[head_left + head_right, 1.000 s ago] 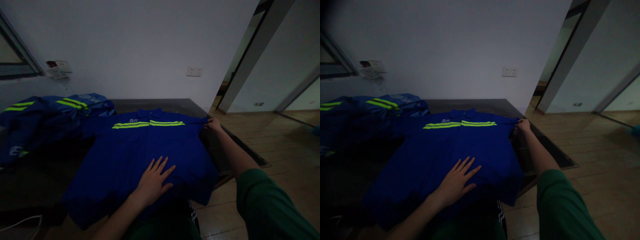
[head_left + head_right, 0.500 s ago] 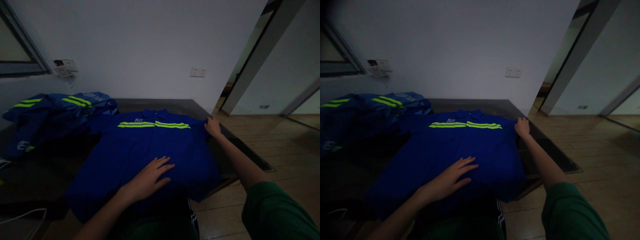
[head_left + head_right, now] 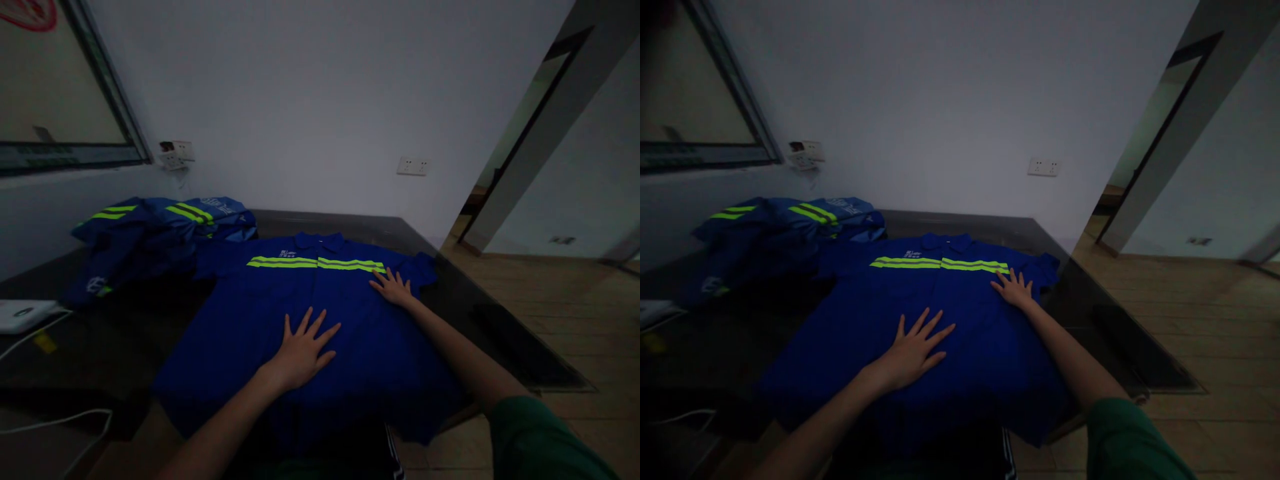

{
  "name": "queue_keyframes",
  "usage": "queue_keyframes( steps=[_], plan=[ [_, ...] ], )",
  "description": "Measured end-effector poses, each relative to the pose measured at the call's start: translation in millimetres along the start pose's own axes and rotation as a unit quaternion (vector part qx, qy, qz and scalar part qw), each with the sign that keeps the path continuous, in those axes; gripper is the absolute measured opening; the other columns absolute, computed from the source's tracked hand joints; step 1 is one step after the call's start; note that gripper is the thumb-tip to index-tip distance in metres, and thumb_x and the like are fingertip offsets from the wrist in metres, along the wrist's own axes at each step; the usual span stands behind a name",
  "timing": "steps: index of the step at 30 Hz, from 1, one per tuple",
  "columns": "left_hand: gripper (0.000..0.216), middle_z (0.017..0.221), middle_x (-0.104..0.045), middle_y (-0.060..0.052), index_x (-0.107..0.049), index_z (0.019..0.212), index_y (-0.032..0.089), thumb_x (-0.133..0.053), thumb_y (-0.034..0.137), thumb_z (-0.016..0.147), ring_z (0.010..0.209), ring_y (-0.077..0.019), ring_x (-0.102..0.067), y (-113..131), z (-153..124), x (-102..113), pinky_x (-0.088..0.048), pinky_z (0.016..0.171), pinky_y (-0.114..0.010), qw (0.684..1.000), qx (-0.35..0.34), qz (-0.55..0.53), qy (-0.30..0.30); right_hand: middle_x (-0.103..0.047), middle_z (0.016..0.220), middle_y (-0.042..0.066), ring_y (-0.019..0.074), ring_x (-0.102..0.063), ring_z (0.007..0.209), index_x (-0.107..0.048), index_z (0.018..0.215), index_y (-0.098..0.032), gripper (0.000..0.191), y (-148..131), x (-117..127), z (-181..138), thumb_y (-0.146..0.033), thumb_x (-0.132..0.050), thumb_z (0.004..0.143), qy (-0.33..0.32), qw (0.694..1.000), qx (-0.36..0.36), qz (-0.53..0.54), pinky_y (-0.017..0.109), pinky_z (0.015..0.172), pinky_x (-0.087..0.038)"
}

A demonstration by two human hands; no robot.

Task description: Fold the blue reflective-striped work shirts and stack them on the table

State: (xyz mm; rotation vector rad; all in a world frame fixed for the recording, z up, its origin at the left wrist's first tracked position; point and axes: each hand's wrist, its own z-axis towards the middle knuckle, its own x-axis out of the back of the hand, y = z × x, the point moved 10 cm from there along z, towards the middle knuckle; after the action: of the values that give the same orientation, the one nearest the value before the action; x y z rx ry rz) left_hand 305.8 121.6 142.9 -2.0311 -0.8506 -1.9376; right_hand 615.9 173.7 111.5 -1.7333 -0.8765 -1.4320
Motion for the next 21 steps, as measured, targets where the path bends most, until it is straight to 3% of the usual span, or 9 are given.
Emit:
queue_keyframes(
  steps=[7, 11, 13, 17, 19, 21],
  plan=[
    [0.054, 0.159, -0.014, -0.005, -0.028, 0.147, 0.04, -0.043, 0.046, 0.095, 0.145, -0.0356, -0.004, 7, -12, 4, 0.002, 0.103, -0.076, 0.997, 0.025, -0.047, 0.05, -0.011, 0.16, 0.008, 0.0398, -0.008, 0.144, -0.025, 0.149, -0.036, 0.06, -15, 8, -12, -0.06, -0.025, 0.095, 0.054, 0.996, 0.036, -0.052, 0.071, 0.106, -0.015],
    [0.049, 0.156, -0.027, -0.005, -0.042, 0.141, 0.034, -0.048, 0.041, 0.093, 0.145, -0.0301, -0.016, -10, -21, 15, -0.006, 0.111, -0.067, 0.981, 0.023, -0.18, 0.073, -0.015, 0.159, 0.009, 0.0367, -0.005, 0.145, -0.033, 0.148, -0.028, 0.051, -68, 31, -35, -0.038, -0.036, 0.097, 0.13, 0.98, 0.111, -0.098, 0.071, 0.106, -0.013],
    [0.045, 0.152, -0.035, -0.006, -0.049, 0.136, 0.031, -0.047, 0.04, 0.093, 0.142, -0.0266, -0.026, -35, -31, 33, -0.016, 0.114, -0.059, 0.959, 0.027, -0.258, 0.111, -0.02, 0.158, 0.009, 0.0348, -0.012, 0.145, -0.035, 0.147, -0.026, 0.05, -106, 34, -48, -0.035, -0.036, 0.097, 0.13, 0.975, 0.168, -0.068, 0.065, 0.109, -0.02],
    [0.041, 0.136, -0.055, -0.01, -0.062, 0.12, 0.02, -0.047, 0.043, 0.089, 0.129, -0.0252, -0.047, -117, -84, 85, -0.033, 0.111, -0.047, 0.899, 0.093, -0.307, 0.299, -0.022, 0.158, 0.006, 0.0339, -0.015, 0.144, -0.033, 0.147, -0.031, 0.054, -178, 26, -75, -0.046, -0.037, 0.096, 0.094, 0.952, 0.291, -0.003, 0.06, 0.109, -0.025],
    [0.042, 0.121, -0.064, -0.011, -0.065, 0.111, 0.018, -0.05, 0.048, 0.085, 0.115, -0.0262, -0.058, -156, -125, 95, -0.041, 0.104, -0.044, 0.864, 0.142, -0.322, 0.36, -0.02, 0.158, 0.006, 0.0351, -0.013, 0.145, -0.031, 0.148, -0.033, 0.056, -196, 19, -78, -0.052, -0.036, 0.095, 0.076, 0.947, 0.311, 0.007, 0.064, 0.108, -0.024],
    [0.042, 0.106, -0.07, -0.01, -0.066, 0.103, 0.017, -0.053, 0.052, 0.083, 0.099, -0.0258, -0.065, -184, -169, 89, -0.049, 0.094, -0.041, 0.833, 0.192, -0.343, 0.39, -0.017, 0.159, 0.007, 0.0366, -0.012, 0.144, -0.029, 0.149, -0.033, 0.059, -204, 12, -69, -0.056, -0.034, 0.094, 0.06, 0.952, 0.299, 0.013, 0.066, 0.107, -0.022]
  ],
)
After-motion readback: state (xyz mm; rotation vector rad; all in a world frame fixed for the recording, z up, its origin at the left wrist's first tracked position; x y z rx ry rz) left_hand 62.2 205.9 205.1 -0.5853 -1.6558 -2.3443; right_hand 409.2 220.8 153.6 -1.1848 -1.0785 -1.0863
